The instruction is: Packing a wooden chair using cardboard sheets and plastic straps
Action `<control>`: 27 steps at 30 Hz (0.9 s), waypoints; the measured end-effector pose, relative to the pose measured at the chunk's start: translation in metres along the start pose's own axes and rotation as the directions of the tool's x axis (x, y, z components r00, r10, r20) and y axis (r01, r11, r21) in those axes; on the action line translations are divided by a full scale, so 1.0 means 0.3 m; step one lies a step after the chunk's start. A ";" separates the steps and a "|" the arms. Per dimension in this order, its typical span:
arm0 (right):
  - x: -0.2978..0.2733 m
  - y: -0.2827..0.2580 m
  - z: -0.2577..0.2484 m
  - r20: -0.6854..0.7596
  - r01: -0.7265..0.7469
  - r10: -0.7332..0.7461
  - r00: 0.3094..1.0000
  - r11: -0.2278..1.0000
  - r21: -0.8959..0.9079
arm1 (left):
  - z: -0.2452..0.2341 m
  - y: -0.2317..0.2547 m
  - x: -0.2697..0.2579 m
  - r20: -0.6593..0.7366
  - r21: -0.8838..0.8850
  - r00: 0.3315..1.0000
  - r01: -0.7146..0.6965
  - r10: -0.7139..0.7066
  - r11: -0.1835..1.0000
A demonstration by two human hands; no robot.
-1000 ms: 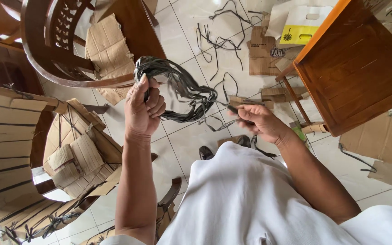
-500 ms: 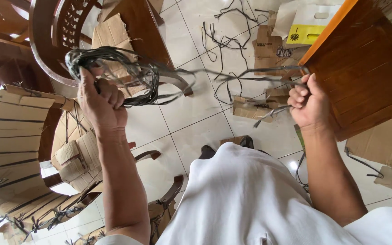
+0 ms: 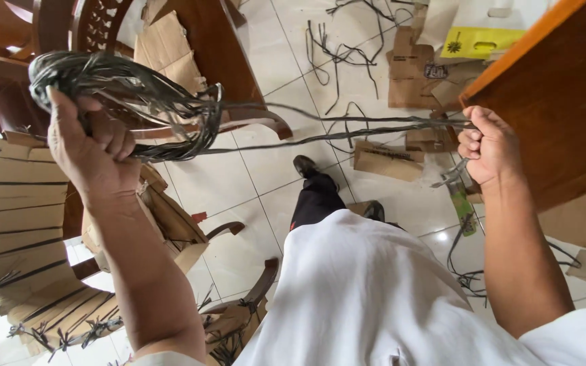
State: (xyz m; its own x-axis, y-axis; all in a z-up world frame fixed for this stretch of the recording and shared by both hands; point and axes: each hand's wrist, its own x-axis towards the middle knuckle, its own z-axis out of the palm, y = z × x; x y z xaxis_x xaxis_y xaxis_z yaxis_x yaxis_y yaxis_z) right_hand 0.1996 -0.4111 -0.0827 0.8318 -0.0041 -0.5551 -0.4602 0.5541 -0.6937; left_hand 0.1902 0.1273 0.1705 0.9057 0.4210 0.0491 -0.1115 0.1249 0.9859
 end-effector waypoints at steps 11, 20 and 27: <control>0.371 0.121 0.195 -0.061 -0.005 -0.065 0.996 0.642 -0.767 | -0.100 -0.019 0.452 0.311 -0.105 0.950 0.035 -0.001 0.994; 0.413 -0.034 1.211 0.542 0.484 -0.061 0.838 0.540 -0.689 | -0.192 -0.035 0.710 0.484 -0.180 0.872 0.189 -0.080 0.965; 0.580 -0.060 1.661 0.849 0.545 -0.027 0.527 0.777 -0.314 | -0.052 -0.118 0.887 0.475 -0.249 0.879 0.177 -0.039 0.952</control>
State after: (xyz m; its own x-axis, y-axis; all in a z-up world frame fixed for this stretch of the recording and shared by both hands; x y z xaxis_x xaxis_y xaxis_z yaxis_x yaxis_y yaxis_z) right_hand 0.5072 -0.0070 0.0619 0.7145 0.6900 0.1158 -0.0015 0.1670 -0.9860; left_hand 0.4289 0.2490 0.1462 0.9949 -0.0610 0.0803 -0.0477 0.4167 0.9078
